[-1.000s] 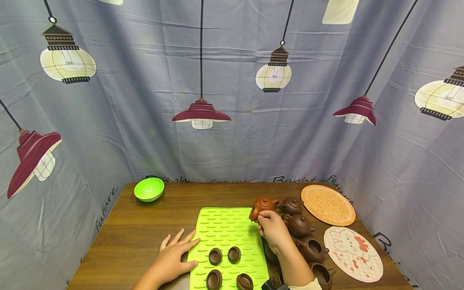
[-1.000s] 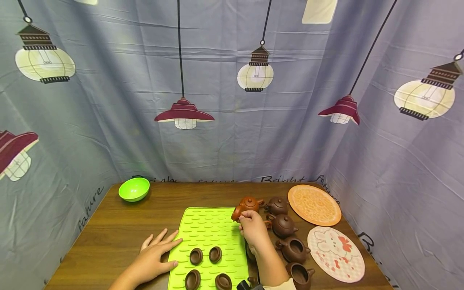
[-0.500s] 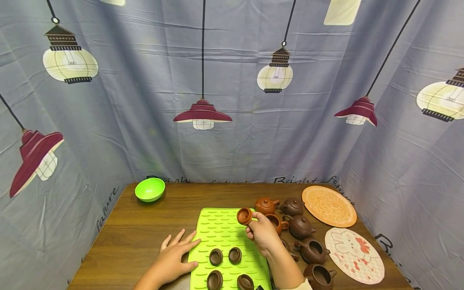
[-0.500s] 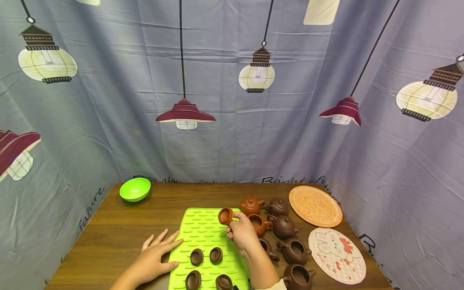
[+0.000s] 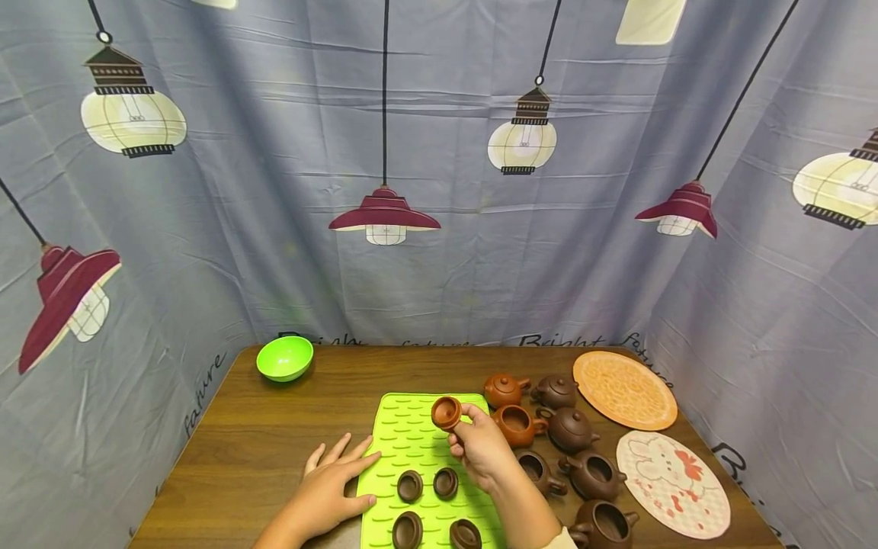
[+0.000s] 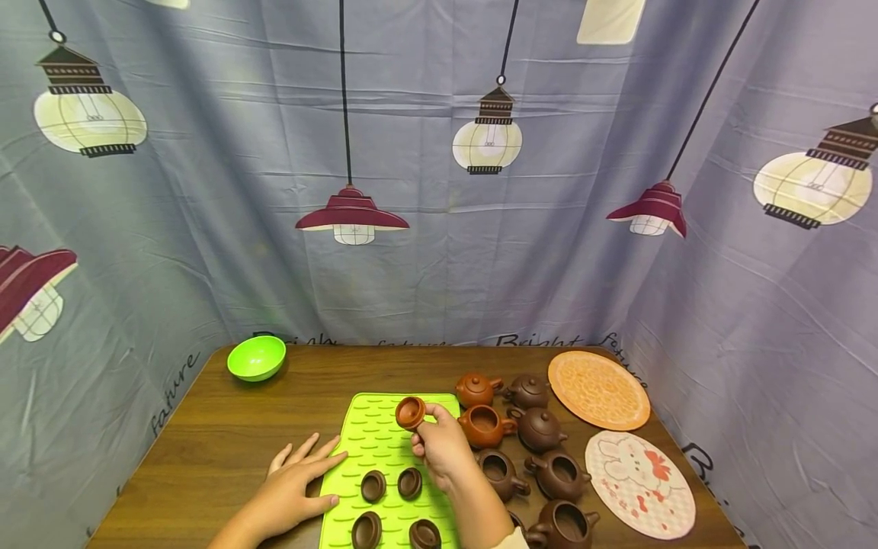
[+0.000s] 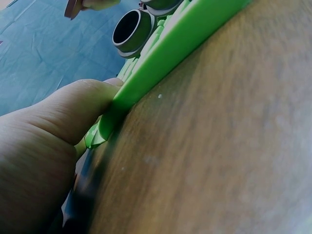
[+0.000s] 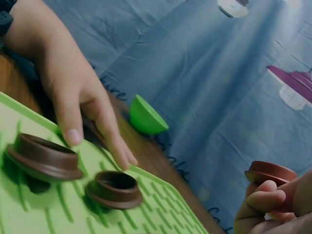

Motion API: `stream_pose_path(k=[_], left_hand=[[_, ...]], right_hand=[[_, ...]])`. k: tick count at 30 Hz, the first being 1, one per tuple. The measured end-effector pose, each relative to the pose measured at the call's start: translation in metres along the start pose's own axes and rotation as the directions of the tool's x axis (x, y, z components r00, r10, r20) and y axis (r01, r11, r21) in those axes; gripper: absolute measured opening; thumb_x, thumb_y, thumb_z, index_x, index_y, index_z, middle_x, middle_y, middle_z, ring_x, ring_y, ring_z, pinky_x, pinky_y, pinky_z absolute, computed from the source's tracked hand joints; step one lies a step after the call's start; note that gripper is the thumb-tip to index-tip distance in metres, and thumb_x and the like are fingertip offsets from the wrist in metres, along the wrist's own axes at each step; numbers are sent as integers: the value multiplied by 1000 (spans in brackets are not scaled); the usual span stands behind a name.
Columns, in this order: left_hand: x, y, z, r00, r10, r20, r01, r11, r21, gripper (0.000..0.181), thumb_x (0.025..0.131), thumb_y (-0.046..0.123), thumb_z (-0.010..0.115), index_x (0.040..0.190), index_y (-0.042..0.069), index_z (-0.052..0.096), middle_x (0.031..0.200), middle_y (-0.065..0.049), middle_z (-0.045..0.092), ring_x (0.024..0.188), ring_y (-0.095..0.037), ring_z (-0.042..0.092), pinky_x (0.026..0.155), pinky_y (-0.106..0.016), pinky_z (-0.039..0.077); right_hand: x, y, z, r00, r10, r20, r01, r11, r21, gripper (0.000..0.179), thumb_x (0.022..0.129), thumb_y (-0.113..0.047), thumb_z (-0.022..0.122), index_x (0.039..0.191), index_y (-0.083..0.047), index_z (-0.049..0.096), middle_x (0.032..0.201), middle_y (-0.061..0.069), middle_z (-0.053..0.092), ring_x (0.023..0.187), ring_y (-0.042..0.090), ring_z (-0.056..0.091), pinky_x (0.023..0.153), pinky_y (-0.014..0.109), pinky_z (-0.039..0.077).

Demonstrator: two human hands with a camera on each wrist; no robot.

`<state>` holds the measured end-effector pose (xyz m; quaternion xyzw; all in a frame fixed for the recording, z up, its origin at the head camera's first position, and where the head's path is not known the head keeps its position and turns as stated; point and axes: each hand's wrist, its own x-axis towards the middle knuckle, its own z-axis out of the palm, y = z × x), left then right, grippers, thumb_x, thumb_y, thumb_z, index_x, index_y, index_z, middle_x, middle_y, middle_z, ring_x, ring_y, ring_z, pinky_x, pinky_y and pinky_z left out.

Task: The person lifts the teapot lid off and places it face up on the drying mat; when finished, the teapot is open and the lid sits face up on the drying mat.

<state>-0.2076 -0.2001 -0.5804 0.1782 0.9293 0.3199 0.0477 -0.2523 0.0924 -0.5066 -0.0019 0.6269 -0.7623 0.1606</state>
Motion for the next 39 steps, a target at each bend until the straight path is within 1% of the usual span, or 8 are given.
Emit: stream_pose_path(k=[7,12,15,19,25,28,36,39], left_hand=[[-1,0,0,1000,4,-10,-3,1000,19,71,91,60,74,154,31,56,169,1,37,159,-45,23,116,-75,0],[0,1,0,1000,3,-28,-2,999,34,70,91,59,74,153,32,57,168,2,39,158,-44,24,116,-74,1],[0,1,0,1000,-2,-19,2,1000,25,70,91,59,74,153,32,57,169,1,38,158,-44,23,116,-74,0],[0,2,0,1000,3,-2,-2,1000,13,70,91,60,74,153,33,56,169,1,38,159,-45,22,116,-75,0],[2,-1,1,1000,5,-11,-5,999,32,71,91,61,73,153,34,56,169,2,38,159,-44,23,116,-74,1],[2,-1,0,1000,8,-11,-8,1000,26,70,91,61,73,153,34,56,169,2,38,159,-44,23,116,-74,0],[0,-1,1,1000,5,-15,-4,999,33,71,90,61,74,153,33,57,169,2,38,158,-45,23,116,-75,1],[1,-1,2,1000,5,-18,-5,999,36,71,90,61,74,153,33,57,169,3,38,158,-44,24,116,-75,1]], right_hand=[[3,15,21,999,36,-5,-36,999,-20,26,109,-8,52,135,-1,53,100,10,63,64,4,48,52,14,42],[10,25,32,1000,22,-11,-23,995,-94,26,108,-7,51,134,-1,55,100,15,67,60,5,48,51,15,41],[13,30,36,1000,17,-5,-17,987,-157,23,107,-6,53,129,0,57,98,16,69,61,7,50,53,18,42],[15,36,39,1000,7,-26,-13,972,-237,18,106,-4,54,123,0,59,97,16,67,63,11,52,57,22,46],[20,37,42,1000,0,-25,-9,944,-328,16,106,-3,55,120,-2,62,98,15,66,67,14,58,58,24,51],[20,37,44,999,13,-32,-24,929,-369,13,106,-3,56,117,-3,63,94,14,66,66,14,59,57,23,50],[19,38,49,998,42,-52,-60,912,-405,7,106,-3,57,110,-4,62,91,14,67,64,12,58,52,18,44],[19,38,50,998,37,-56,-58,908,-416,5,105,-4,60,108,-4,63,90,14,68,62,12,59,53,20,47]])
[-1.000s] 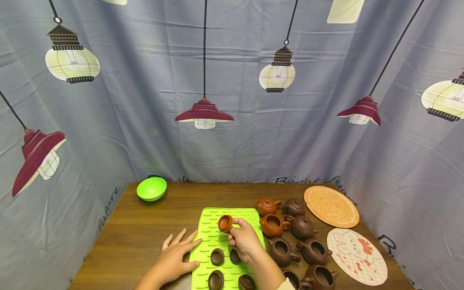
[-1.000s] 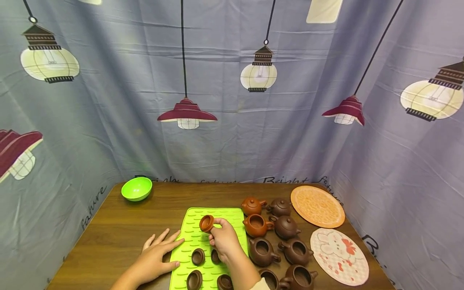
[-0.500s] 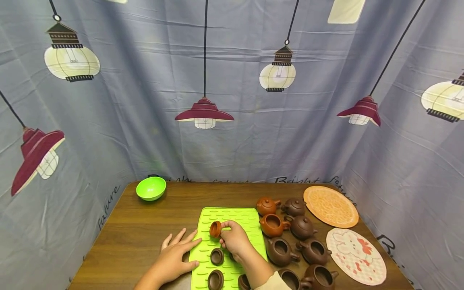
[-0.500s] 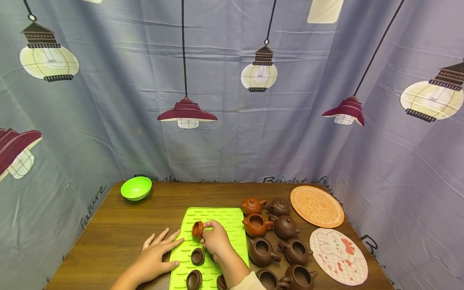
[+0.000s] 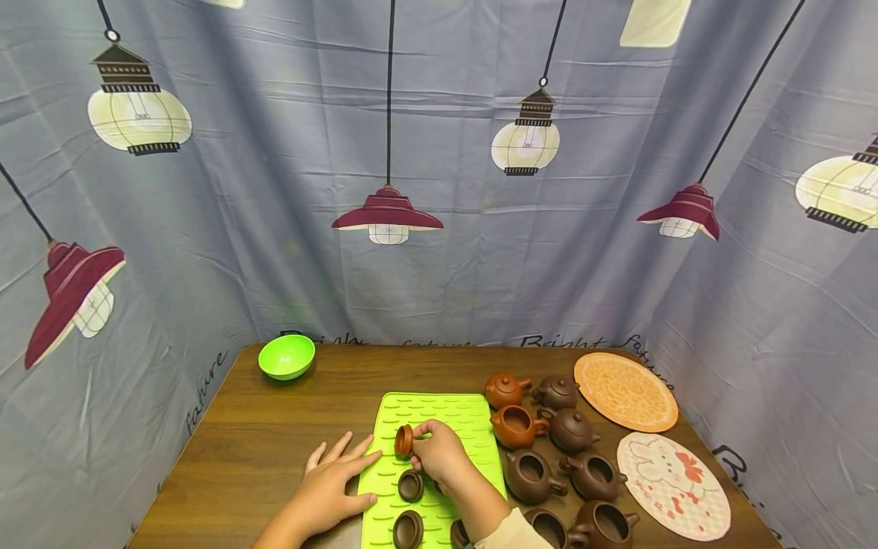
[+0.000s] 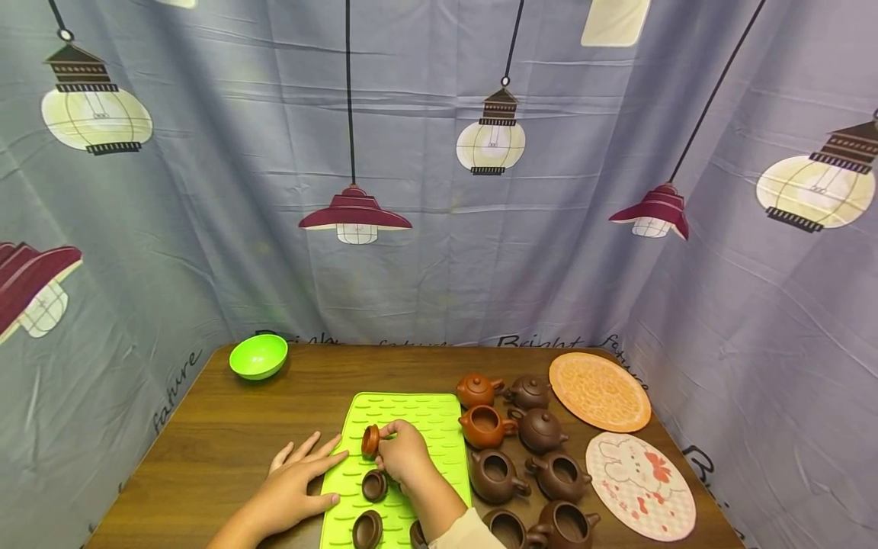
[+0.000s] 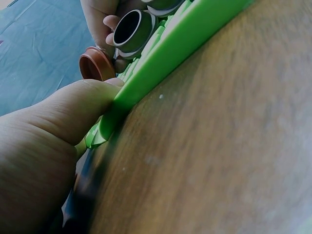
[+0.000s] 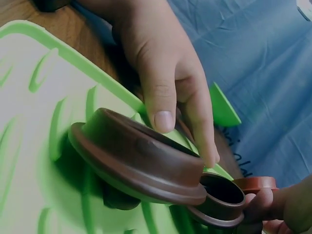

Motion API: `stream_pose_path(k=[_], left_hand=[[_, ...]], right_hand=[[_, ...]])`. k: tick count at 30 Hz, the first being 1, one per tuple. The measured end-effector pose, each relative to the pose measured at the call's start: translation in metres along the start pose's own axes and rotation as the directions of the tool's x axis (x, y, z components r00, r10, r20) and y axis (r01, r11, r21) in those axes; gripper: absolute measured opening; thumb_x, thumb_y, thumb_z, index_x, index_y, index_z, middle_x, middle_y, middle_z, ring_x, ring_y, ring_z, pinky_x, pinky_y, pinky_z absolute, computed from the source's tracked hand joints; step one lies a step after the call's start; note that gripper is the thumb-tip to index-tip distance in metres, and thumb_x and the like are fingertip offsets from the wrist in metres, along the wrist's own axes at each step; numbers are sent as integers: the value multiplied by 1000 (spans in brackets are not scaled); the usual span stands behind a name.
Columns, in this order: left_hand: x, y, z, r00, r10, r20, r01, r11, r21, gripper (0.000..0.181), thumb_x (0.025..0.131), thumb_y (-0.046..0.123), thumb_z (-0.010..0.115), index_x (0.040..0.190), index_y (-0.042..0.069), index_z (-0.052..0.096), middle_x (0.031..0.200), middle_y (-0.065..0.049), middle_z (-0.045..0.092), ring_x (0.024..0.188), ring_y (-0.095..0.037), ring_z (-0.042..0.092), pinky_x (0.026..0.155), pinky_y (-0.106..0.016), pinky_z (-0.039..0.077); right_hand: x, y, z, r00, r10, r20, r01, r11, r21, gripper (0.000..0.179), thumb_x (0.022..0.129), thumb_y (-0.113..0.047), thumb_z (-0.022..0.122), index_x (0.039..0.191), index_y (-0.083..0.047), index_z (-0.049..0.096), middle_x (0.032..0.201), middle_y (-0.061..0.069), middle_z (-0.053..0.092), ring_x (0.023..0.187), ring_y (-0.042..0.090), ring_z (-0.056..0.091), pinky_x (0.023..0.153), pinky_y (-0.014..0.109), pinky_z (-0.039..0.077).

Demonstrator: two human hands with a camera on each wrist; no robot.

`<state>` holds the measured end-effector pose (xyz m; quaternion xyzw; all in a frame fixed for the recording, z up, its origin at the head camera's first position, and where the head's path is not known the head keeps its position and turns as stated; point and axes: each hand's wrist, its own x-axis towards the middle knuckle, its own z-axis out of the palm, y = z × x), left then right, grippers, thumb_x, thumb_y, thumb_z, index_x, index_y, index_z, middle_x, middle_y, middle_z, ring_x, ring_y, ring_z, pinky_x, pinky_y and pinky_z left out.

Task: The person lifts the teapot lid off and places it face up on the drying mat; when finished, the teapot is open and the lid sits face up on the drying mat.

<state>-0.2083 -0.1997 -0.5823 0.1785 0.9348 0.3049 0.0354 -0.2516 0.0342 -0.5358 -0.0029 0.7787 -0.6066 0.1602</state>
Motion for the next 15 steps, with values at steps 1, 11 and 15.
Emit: stream_pose_path(k=[1,11,15], left_hand=[[0,0,0,1000,1,-1,-1,1000,1,71,90,62,73,153,33,56,169,2,38,158,-44,24,116,-75,1],[0,-1,1,1000,4,-2,-4,1000,2,70,91,61,73,153,34,56,169,3,38,159,-43,23,117,-74,1],[0,-1,0,1000,1,0,-1,1000,-6,70,91,60,73,153,34,56,169,3,38,159,-43,22,117,-74,0]], right_hand=[[0,0,0,1000,-1,0,1,1000,-3,4,105,-5,60,107,-4,64,89,15,68,61,12,59,53,21,48],[0,1,-2,1000,-12,-5,11,1000,-19,7,103,-2,55,105,0,62,78,10,63,60,14,59,57,25,49],[-1,2,-3,1000,-13,-15,13,1000,-22,8,104,-3,55,103,1,61,79,9,62,62,14,59,56,24,45]])
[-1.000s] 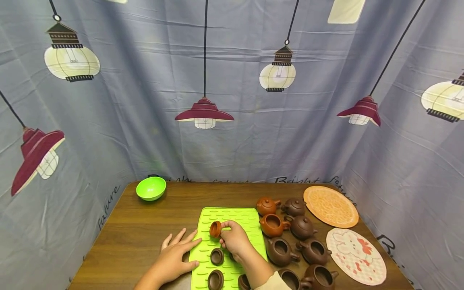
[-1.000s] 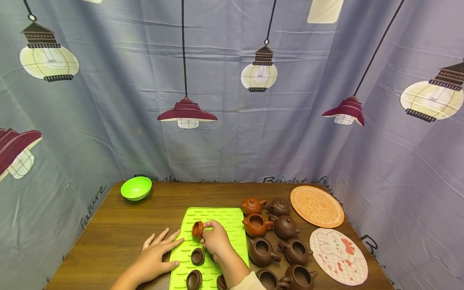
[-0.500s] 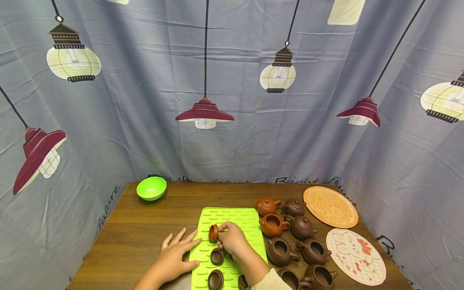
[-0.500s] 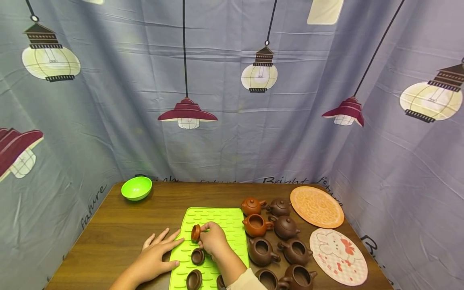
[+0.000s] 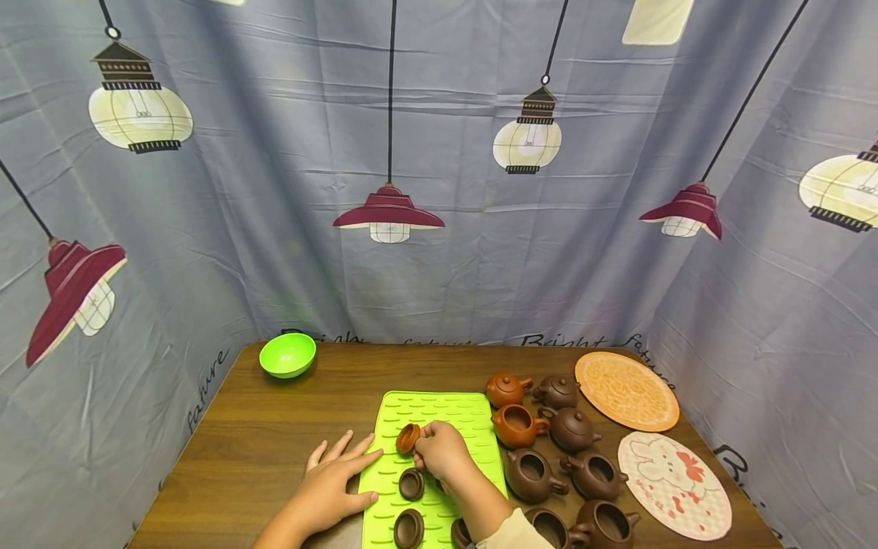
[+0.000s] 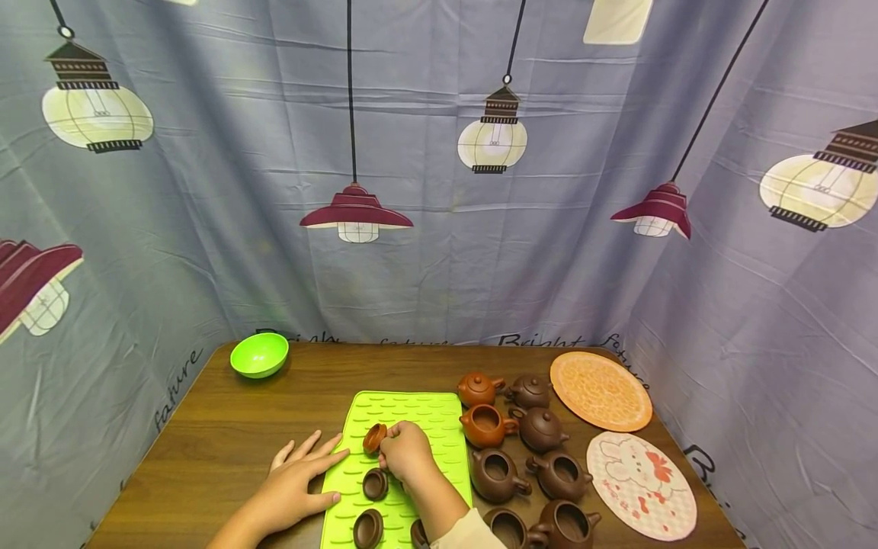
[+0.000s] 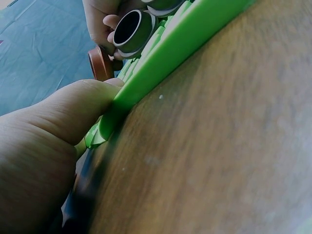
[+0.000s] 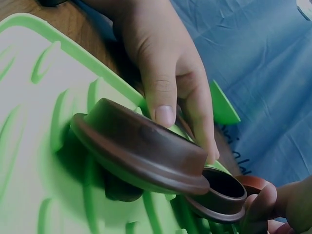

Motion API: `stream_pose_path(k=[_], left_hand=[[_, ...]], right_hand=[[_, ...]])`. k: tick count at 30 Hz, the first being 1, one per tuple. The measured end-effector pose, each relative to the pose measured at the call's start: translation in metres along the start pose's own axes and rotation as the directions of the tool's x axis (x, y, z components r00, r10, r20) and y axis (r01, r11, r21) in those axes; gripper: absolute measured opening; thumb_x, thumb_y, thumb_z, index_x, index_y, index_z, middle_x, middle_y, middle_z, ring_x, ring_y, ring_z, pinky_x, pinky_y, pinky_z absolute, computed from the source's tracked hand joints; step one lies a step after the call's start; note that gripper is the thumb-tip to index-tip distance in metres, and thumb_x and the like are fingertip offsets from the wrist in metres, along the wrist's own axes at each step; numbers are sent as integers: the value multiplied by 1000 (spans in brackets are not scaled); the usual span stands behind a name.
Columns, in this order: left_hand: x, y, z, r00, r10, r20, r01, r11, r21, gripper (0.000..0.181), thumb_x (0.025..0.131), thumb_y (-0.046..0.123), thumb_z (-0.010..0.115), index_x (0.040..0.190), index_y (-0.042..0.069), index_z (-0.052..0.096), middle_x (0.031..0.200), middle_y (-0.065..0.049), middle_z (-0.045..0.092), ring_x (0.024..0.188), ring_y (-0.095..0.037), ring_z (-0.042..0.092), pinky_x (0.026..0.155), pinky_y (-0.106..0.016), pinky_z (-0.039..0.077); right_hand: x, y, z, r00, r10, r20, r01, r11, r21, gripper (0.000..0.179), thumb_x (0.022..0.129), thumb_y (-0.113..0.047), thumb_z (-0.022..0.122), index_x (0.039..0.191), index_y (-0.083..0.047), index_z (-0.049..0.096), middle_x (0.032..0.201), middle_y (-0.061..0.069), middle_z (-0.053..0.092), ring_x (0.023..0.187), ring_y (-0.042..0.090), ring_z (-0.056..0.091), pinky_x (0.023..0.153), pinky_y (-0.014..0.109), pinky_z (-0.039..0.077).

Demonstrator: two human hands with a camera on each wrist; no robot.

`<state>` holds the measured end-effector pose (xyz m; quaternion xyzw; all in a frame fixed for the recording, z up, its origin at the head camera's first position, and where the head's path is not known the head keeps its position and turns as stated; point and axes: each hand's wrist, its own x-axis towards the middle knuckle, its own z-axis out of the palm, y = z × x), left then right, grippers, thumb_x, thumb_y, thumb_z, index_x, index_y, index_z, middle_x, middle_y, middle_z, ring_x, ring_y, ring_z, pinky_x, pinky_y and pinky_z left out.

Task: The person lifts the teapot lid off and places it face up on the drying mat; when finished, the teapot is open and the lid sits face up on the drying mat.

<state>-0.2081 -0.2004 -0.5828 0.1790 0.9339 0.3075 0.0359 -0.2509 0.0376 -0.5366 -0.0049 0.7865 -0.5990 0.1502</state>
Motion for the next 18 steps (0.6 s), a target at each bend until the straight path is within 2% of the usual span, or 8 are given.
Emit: stream_pose_path(k=[4,9,13,18], left_hand=[[0,1,-1,1000,-1,3,1,1000,-4,70,91,60,74,153,33,56,169,3,38,159,-43,22,117,-74,0],[0,2,-1,1000,-1,7,1,1000,0,70,91,60,73,153,33,56,169,3,38,159,-44,23,117,-74,0],[0,2,-1,1000,-2,4,2,1000,-1,70,91,60,73,153,33,56,169,3,38,159,-44,23,117,-74,0],[0,2,-1,1000,-1,1,1,1000,0,70,91,60,74,153,34,57,169,3,38,159,-44,23,116,-74,1]], right_hand=[[0,1,-1,1000,-11,-16,11,1000,-13,10,105,-5,54,102,1,62,80,11,63,62,15,61,55,24,44],[-1,4,-1,998,-18,-61,15,999,-47,15,106,-5,50,106,2,64,81,13,63,63,19,62,59,31,50],[-2,3,1,995,-4,-101,1,999,-35,17,105,-7,49,114,1,61,81,13,64,60,19,63,56,32,51],[-4,1,3,992,-2,-127,-3,999,-37,16,104,-8,51,115,0,58,75,13,65,56,18,62,51,29,47]])
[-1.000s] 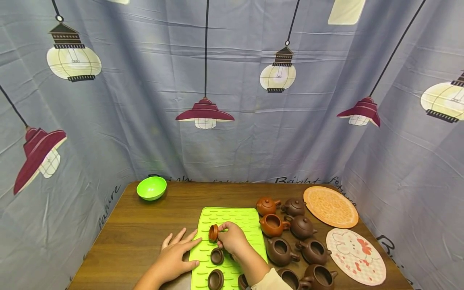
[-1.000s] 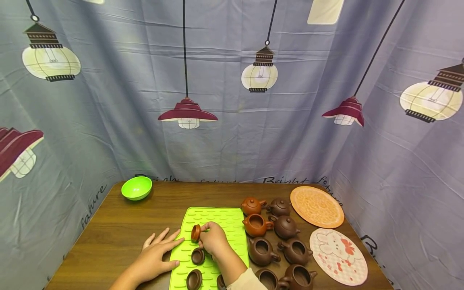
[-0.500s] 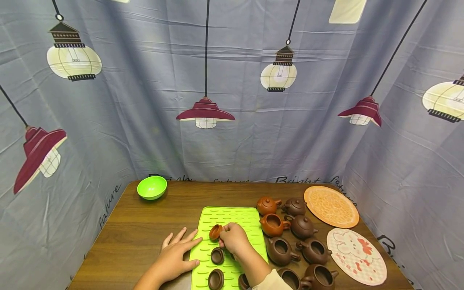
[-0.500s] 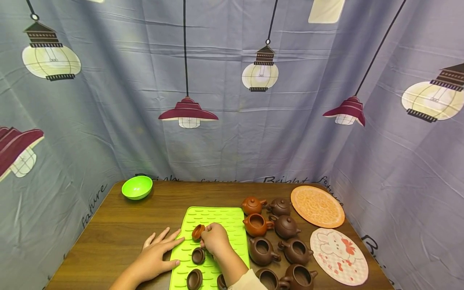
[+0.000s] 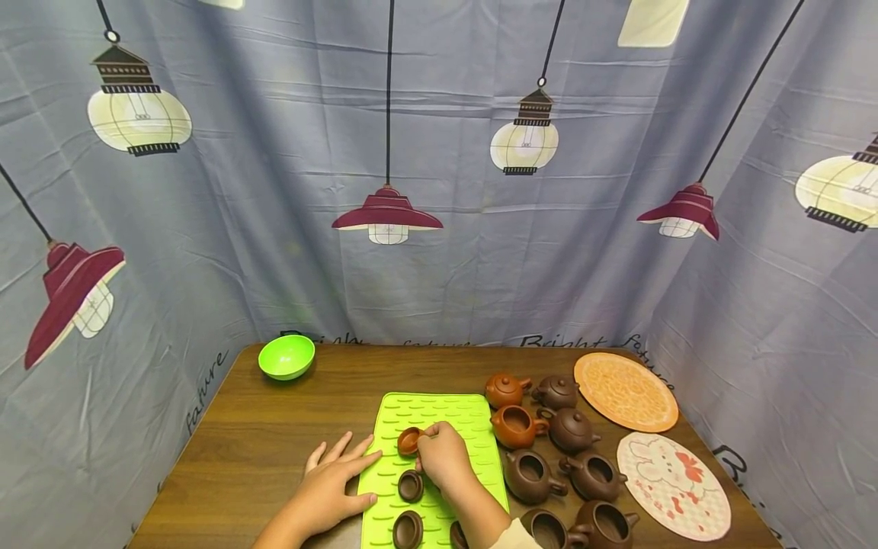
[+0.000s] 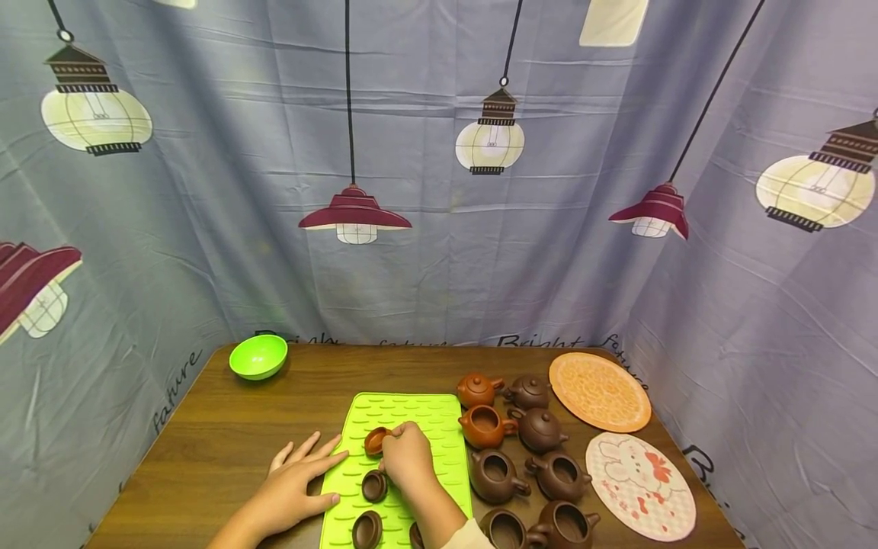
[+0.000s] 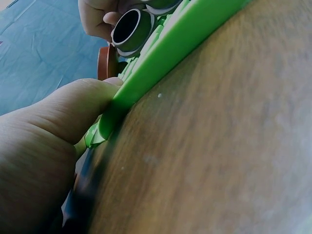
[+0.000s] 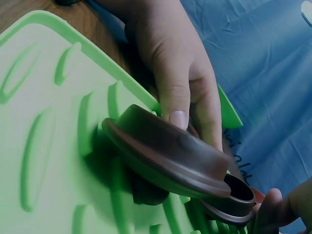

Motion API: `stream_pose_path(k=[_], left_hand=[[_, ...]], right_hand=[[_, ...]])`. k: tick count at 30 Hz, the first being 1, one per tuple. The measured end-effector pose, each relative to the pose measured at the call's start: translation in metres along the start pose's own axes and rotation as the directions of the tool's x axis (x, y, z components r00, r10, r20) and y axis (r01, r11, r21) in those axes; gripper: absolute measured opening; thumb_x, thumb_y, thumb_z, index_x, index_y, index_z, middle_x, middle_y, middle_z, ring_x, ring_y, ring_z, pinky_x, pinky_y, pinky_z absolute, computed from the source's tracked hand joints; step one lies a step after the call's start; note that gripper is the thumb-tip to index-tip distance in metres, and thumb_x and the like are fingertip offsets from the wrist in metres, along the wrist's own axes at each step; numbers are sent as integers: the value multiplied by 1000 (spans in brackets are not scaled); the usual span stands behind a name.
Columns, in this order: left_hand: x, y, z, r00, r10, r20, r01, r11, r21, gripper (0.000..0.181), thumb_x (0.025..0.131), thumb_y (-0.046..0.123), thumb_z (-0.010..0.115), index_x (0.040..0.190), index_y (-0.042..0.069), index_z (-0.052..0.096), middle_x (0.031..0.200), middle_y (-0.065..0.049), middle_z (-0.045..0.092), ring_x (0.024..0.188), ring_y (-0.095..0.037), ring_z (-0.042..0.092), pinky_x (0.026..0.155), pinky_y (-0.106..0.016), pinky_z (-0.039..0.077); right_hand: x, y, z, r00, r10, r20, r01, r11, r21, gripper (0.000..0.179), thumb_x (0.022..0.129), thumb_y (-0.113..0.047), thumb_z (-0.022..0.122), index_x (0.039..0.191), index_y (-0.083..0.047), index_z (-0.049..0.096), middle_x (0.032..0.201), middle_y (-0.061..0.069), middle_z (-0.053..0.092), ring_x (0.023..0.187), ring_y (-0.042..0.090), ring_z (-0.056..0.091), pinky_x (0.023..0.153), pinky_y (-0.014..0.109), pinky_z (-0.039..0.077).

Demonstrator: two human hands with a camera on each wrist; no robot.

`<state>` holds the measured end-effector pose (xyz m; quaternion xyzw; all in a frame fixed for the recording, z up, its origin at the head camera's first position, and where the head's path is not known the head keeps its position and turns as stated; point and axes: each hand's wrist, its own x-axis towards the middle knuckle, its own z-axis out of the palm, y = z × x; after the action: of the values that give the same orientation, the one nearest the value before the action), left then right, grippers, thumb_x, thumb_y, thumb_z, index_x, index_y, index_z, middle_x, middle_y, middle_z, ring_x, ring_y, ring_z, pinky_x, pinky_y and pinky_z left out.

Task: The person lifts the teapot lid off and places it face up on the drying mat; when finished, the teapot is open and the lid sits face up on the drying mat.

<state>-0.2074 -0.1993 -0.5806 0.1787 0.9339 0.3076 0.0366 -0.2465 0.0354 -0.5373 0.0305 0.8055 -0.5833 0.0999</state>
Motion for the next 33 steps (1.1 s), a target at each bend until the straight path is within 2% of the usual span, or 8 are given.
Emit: stream_pose_path(k=[6,11,16,19,26,33], left_hand=[[0,0,1,1000,1,-1,-1,1000,-2,69,91,60,74,153,34,57,168,2,39,158,-44,24,116,-74,1],[0,0,1,1000,2,-1,-2,1000,-5,69,91,60,74,152,34,57,168,2,39,158,-45,24,116,-75,1],[0,0,1,1000,6,-7,-6,1000,-2,69,90,60,74,152,34,57,168,2,39,158,-45,24,115,-75,1],[0,-1,1,1000,9,-10,-9,1000,3,70,90,61,74,152,34,57,168,2,39,158,-45,24,115,-75,1],[1,-2,1,1000,7,-9,-7,1000,-4,69,90,61,74,152,34,58,168,3,39,158,-45,24,115,-75,1],[0,-2,1,1000,9,-11,-9,1000,-10,70,90,61,74,152,33,58,168,1,40,158,-46,24,115,-75,1]], right_hand=[[-2,-1,2,1000,8,-3,-8,1000,-8,27,104,-13,51,125,3,55,61,7,61,49,16,57,46,26,39],[-2,-2,3,1000,10,-5,-10,1000,29,36,104,-13,52,134,6,47,64,6,59,49,15,57,49,26,46],[-2,-4,2,1000,23,0,-23,998,60,17,104,-13,51,114,0,44,75,11,61,52,15,58,50,27,50],[-3,-6,1,1000,22,12,-22,998,66,12,104,-12,51,105,-3,44,78,13,62,52,15,58,50,26,50],[-5,-7,1,998,17,62,-23,996,91,12,105,-14,49,99,-5,45,72,7,60,52,14,58,51,26,51],[-10,-15,-2,997,-9,83,-5,986,168,10,103,-12,51,97,-6,46,79,11,61,58,15,58,53,26,56]])
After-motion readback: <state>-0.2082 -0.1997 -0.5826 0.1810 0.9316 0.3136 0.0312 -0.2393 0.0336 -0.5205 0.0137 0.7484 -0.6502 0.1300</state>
